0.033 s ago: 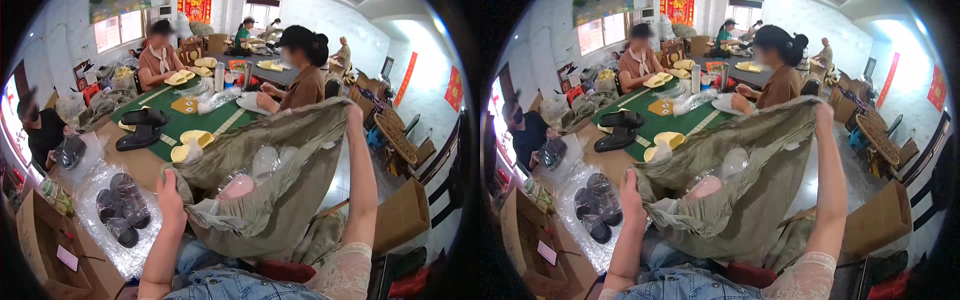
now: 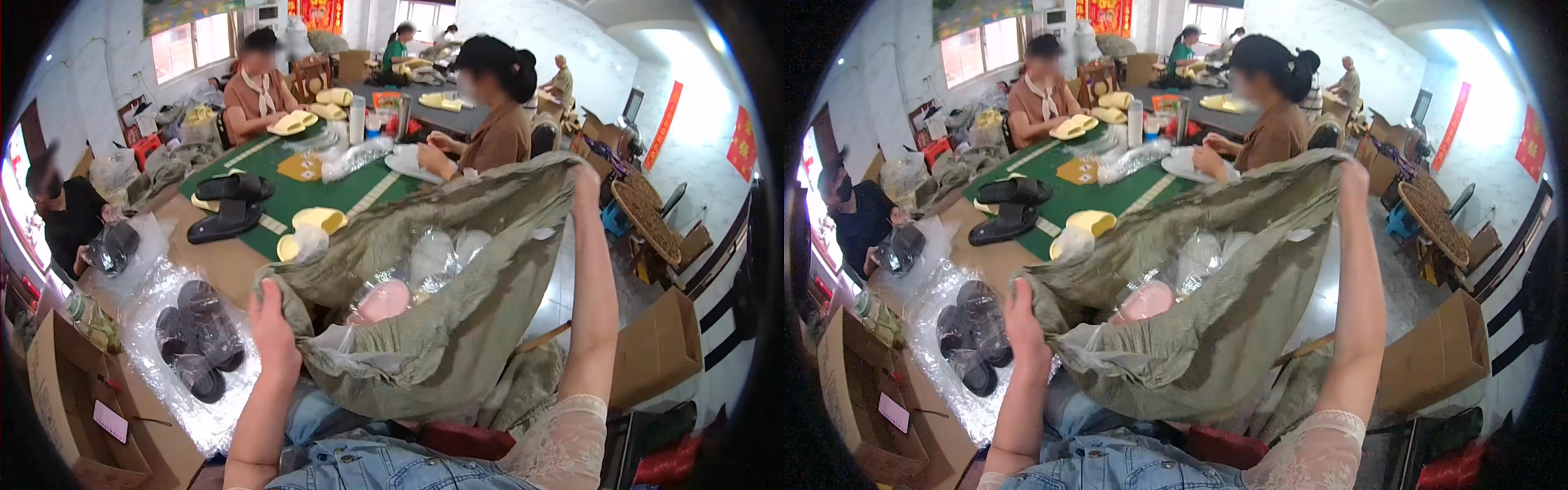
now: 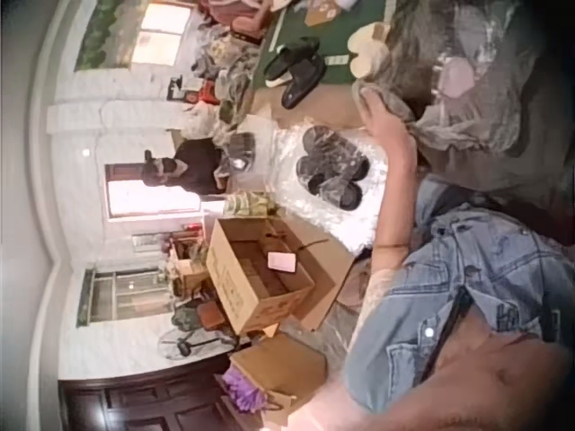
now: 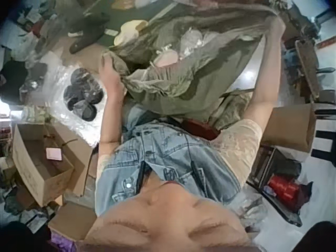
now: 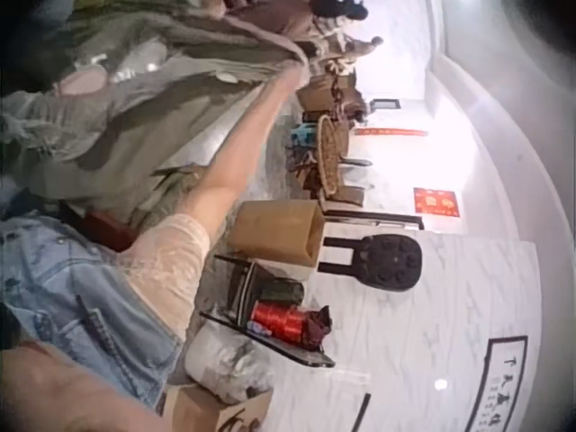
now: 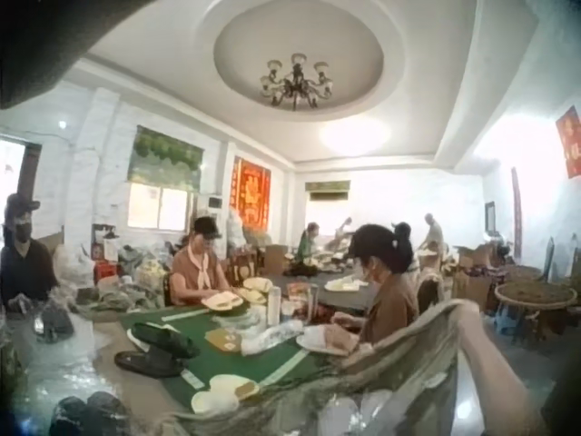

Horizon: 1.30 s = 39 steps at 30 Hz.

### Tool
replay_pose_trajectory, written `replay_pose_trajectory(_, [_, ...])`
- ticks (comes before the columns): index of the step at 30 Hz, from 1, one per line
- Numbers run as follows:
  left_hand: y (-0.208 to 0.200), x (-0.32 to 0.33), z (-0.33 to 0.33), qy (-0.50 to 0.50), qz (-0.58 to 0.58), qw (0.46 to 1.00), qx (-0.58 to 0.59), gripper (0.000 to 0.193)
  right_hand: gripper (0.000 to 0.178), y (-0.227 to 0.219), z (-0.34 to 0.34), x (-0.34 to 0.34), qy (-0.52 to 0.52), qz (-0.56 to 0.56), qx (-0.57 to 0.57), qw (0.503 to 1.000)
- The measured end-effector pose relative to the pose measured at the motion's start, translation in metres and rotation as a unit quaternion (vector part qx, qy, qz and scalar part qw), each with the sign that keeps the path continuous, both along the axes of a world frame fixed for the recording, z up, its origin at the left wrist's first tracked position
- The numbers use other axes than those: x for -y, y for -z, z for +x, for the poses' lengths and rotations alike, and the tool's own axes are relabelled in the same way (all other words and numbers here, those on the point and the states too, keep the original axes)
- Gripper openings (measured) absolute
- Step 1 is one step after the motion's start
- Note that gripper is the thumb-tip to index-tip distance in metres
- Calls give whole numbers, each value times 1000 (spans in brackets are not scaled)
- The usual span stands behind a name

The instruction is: The person wraps pairs of slippers in bubble wrap and places them into a large green sack. The person handles multiple pairs of slippers in various colors, including white, yellow, pink, and black, wrapping each pair individually before adding them to the sack.

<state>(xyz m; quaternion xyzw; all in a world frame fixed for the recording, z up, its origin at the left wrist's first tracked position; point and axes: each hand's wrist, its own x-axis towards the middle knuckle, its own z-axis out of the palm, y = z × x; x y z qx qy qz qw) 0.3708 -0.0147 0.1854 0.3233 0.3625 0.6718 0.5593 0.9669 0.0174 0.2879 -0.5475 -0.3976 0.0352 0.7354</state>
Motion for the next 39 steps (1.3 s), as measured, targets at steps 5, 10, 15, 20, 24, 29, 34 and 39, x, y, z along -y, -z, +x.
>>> replay_pose_trajectory(5, [55, 45, -24, 37, -49, 989, -133, 38, 25, 46, 24, 48, 136, -132, 147, 971])
replay_pose_trajectory(10, [109, 77, -40, 174, -62, 966, -183, 31, 57, 155, -30, 75, 89, -251, 35, 963])
replay_pose_trajectory(15, [94, 84, -36, 191, -54, 968, -154, 26, 113, 141, -120, 160, 112, -514, 48, 849])
replay_pose_trajectory(20, [104, 90, -25, 268, -29, 941, -203, 33, 81, 153, -201, 201, -138, -458, -217, 851])
replay_pose_trajectory(24, [107, 86, -16, 248, -10, 944, -217, 41, 53, 207, -211, 179, -174, -223, -320, 904])
replay_pose_trajectory(29, [24, 45, -13, 169, -40, 985, -5, 40, 33, 105, -136, 163, -69, 95, -259, 959])
replay_pose_trajectory(34, [57, 52, -10, 170, -33, 968, -183, 38, 37, 91, -112, 197, -20, 132, -226, 965])
replay_pose_trajectory(39, [122, 63, -27, 302, -79, 924, -223, 69, 48, 97, -112, 245, -10, -65, -209, 976])
